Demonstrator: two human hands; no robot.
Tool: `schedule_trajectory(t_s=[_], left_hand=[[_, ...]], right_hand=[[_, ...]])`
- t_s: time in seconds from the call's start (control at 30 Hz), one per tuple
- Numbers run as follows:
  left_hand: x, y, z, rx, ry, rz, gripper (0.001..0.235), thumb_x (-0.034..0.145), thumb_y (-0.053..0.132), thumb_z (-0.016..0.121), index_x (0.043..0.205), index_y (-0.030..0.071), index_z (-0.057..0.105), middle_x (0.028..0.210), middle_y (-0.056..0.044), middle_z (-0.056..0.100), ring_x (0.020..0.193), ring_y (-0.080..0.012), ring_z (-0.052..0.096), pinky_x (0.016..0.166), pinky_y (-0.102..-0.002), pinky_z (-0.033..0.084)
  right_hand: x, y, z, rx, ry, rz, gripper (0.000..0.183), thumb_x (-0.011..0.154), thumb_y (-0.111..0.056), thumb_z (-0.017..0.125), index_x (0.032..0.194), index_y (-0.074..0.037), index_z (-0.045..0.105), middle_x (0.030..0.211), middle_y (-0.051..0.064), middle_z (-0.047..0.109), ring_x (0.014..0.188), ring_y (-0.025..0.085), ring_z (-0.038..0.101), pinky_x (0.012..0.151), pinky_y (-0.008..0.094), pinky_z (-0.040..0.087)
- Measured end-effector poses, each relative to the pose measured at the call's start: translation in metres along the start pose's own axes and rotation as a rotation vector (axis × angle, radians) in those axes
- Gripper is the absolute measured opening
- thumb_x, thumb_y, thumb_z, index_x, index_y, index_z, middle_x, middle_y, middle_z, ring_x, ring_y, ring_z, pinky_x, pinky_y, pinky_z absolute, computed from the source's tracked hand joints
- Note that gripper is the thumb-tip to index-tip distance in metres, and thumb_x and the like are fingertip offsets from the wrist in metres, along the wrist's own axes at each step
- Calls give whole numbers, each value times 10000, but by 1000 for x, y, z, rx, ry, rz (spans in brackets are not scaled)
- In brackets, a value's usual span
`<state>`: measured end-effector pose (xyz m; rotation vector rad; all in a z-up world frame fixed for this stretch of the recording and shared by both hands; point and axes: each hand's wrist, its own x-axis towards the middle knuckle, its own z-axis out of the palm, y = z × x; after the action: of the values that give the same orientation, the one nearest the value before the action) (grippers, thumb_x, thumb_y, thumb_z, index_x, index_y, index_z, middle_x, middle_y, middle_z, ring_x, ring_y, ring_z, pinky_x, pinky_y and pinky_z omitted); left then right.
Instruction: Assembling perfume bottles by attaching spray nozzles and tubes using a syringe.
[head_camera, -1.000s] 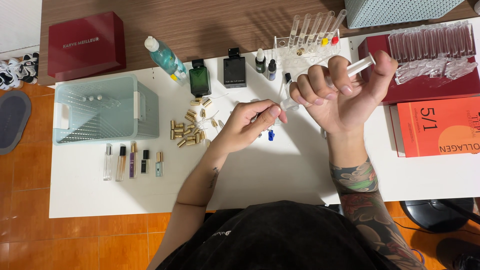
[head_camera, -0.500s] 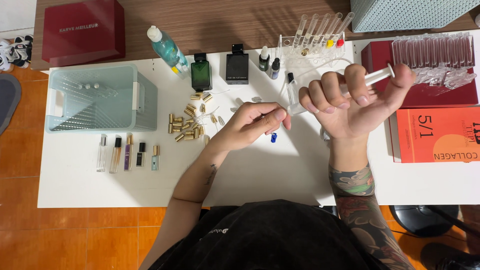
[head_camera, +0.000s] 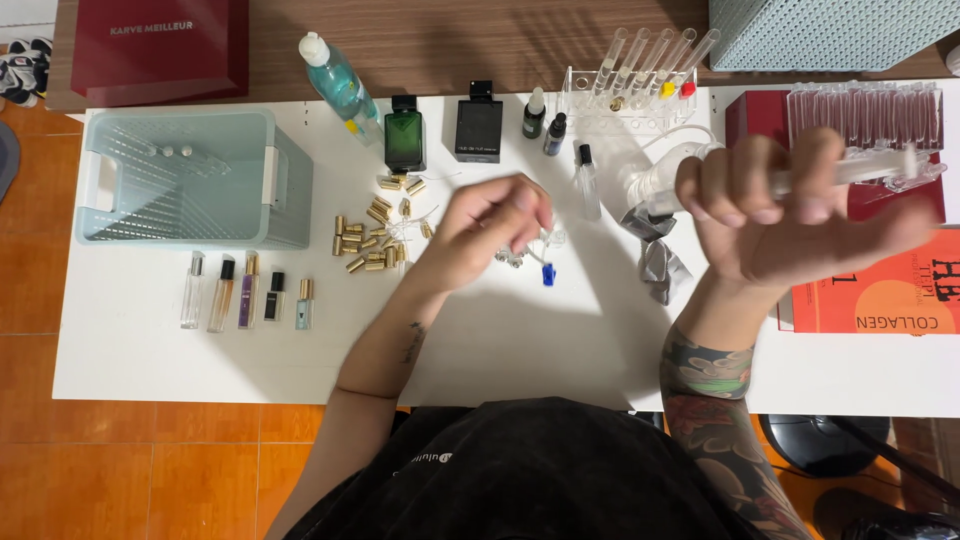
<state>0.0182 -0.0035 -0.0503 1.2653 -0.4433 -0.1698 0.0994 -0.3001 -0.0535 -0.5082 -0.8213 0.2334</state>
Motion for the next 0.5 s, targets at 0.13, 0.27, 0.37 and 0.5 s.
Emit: schedule_trajectory(t_s=[0.13, 0.27, 0.37, 0.5], left_hand=[[-2, -12, -16, -27, 176, 101, 329, 1144, 311, 457, 1004, 45, 591, 749, 16, 503, 672, -76, 442, 628, -239, 362], [-2, -9, -28, -203, 340, 320, 308, 1182, 340, 445, 1053, 78, 542, 753, 2, 464, 675, -99, 396, 715, -274, 362], [-2, -4, -34, -278, 382, 409, 278, 1190, 336, 444, 1097, 86, 525, 731, 6, 447, 696, -107, 377, 747, -281, 343], [-1, 1, -37, -349, 439, 425, 258, 1180, 344, 427, 1099, 112, 508, 737, 4, 457, 726, -109, 376, 783, -286, 343]], right_hand=[[7, -2, 32, -509, 181, 59, 391, 839, -505, 768, 952, -184, 574, 799, -8, 532, 634, 124, 450, 610, 315, 404], [34, 13, 63, -1293, -194, 279, 425, 933, -339, 837, 1202, -67, 652, 1107, 72, 665, 942, 191, 656, 716, 289, 543], [50, 27, 80, -1458, -306, 417, 521, 826, -304, 857, 1254, -58, 691, 1215, 88, 676, 944, 215, 706, 651, 283, 578], [55, 37, 83, -1394, -364, 576, 517, 826, -292, 808, 1260, -38, 686, 1230, 78, 696, 885, 223, 727, 627, 302, 577]])
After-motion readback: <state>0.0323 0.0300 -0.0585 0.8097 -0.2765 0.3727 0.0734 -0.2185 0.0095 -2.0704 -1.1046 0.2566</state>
